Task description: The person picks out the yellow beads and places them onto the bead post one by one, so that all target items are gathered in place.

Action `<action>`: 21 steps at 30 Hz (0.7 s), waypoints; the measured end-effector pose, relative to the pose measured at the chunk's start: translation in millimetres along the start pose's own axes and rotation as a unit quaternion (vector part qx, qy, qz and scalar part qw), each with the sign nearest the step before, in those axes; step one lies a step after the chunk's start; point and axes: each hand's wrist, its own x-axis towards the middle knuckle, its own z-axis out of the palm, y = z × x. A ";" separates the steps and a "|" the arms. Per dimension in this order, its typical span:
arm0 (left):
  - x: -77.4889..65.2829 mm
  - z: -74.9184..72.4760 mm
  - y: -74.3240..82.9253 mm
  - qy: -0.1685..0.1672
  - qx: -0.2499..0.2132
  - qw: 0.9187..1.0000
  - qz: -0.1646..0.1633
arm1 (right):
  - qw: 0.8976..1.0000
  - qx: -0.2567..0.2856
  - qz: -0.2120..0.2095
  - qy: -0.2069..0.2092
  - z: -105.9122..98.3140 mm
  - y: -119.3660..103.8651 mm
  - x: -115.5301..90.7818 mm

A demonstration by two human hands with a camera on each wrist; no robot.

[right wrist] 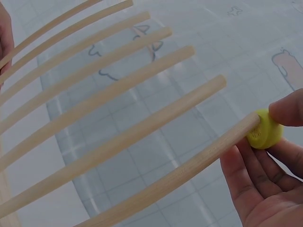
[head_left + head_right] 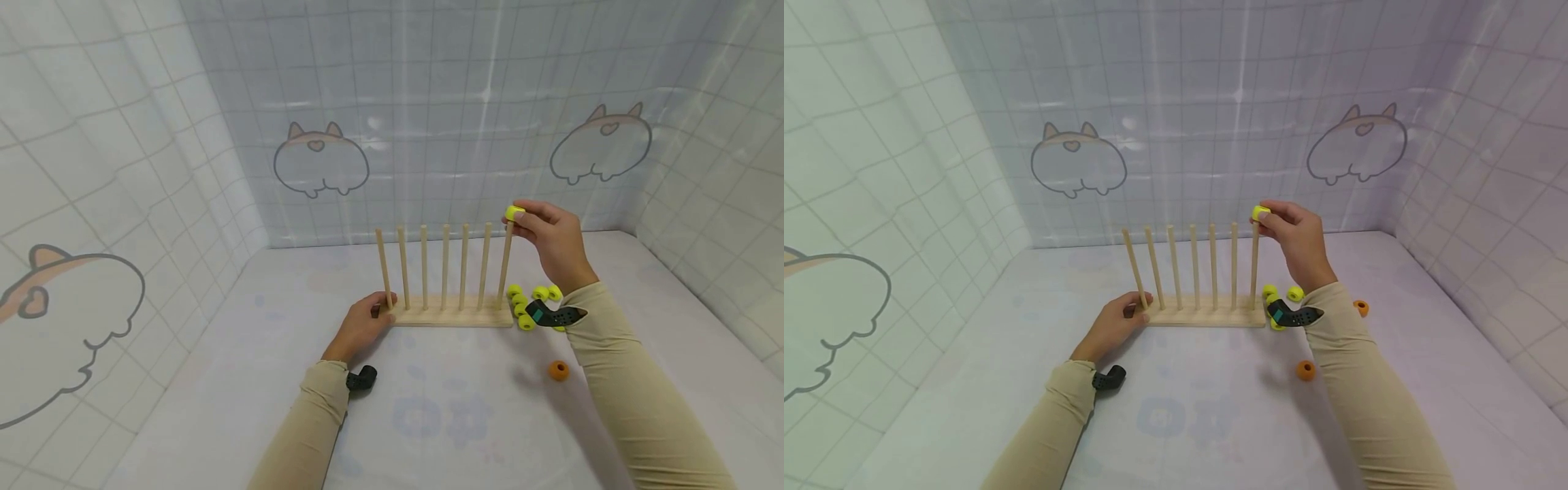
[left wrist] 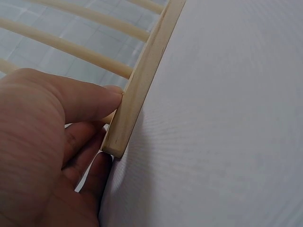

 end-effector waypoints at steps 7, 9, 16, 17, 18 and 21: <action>-0.5 -0.3 1.4 -0.001 -0.004 1.000 0.000 | 1.000 0.002 -0.005 -0.011 0.4 -0.7 -1.5; -0.8 -0.4 1.8 -0.001 -0.003 1.000 0.001 | 1.000 0.005 -0.004 -0.013 0.5 -1.1 -2.0; -1.1 -0.5 1.7 -0.002 -0.001 1.000 0.003 | 1.000 0.009 -0.011 -0.021 0.6 -1.6 -3.6; -1.0 -0.6 1.6 -0.002 0.000 1.000 0.003 | 1.000 0.010 -0.013 -0.023 0.5 -1.6 -3.8; -1.0 -0.6 1.6 -0.001 0.000 1.000 0.003 | 1.000 0.010 -0.015 -0.025 0.3 -1.5 -4.0; -0.7 -0.6 1.4 -0.001 -0.001 1.000 0.001 | 0.999 0.010 -0.020 -0.031 -0.6 -1.3 -4.6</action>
